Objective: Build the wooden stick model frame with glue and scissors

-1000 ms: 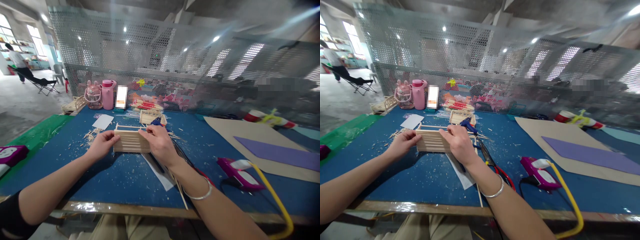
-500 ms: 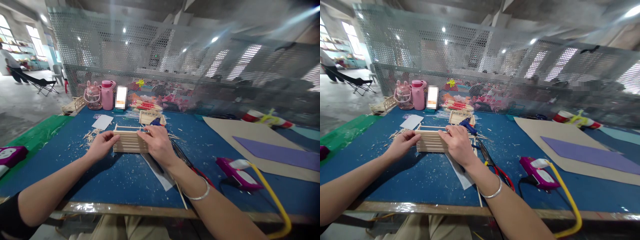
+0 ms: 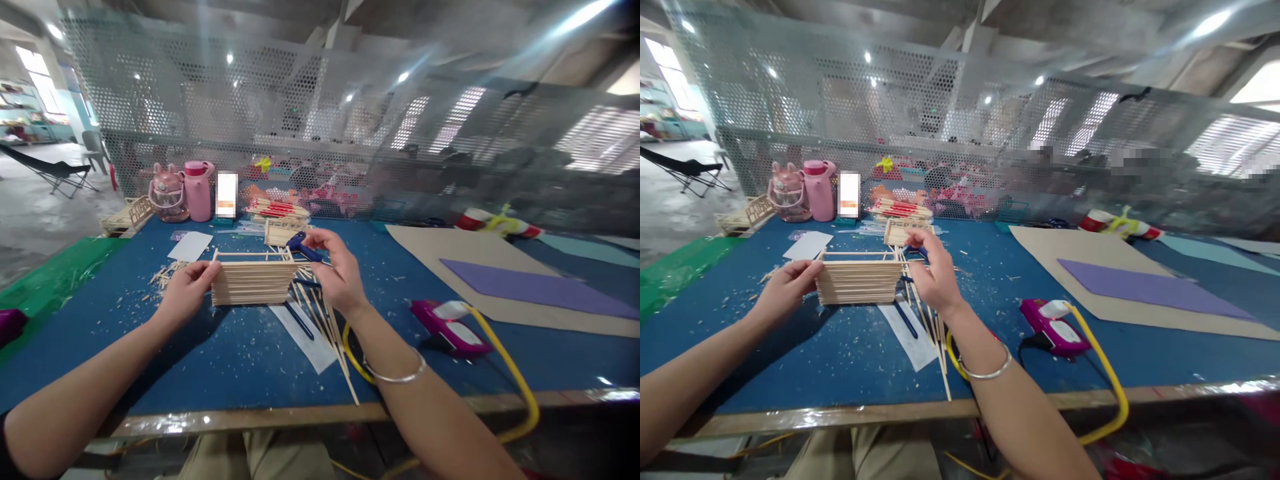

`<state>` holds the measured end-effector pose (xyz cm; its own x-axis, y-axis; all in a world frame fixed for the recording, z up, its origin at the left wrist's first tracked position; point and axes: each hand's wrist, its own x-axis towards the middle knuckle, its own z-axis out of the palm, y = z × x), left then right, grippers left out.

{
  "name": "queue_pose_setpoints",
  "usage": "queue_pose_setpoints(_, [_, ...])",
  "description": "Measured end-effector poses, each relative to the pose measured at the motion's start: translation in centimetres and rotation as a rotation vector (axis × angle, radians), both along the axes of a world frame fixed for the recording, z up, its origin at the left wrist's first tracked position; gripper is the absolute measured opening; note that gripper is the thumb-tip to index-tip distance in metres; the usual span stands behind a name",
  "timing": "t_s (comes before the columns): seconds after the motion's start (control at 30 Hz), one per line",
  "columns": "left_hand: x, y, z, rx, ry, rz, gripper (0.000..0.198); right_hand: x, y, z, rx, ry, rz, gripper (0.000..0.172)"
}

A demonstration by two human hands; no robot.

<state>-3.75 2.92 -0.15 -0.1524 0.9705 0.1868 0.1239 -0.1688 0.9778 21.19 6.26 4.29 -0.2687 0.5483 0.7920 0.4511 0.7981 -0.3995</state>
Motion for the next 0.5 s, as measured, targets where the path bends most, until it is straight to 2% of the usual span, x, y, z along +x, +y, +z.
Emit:
queue_pose_setpoints(0.1, [0.0, -0.1, 0.1, -0.008, -0.006, 0.007, 0.040, 0.8, 0.4, 0.5, -0.168, -0.122, 0.058, 0.019])
queue_pose_setpoints(0.17, [0.1, -0.1, 0.1, -0.015, -0.019, 0.000, 0.041, 0.8, 0.6, 0.5, -0.227, -0.161, 0.051, 0.010])
queue_pose_setpoints(0.33, [0.2, -0.2, 0.2, -0.014, -0.027, -0.025, 0.043, 0.2, 0.8, -0.1, -0.314, -0.086, 0.014, 0.011])
queue_pose_setpoints(0.5, [0.2, -0.1, 0.2, -0.044, -0.061, -0.031, 0.041, 0.1, 1.4, -0.6, -0.499, 0.073, 0.064, 0.014])
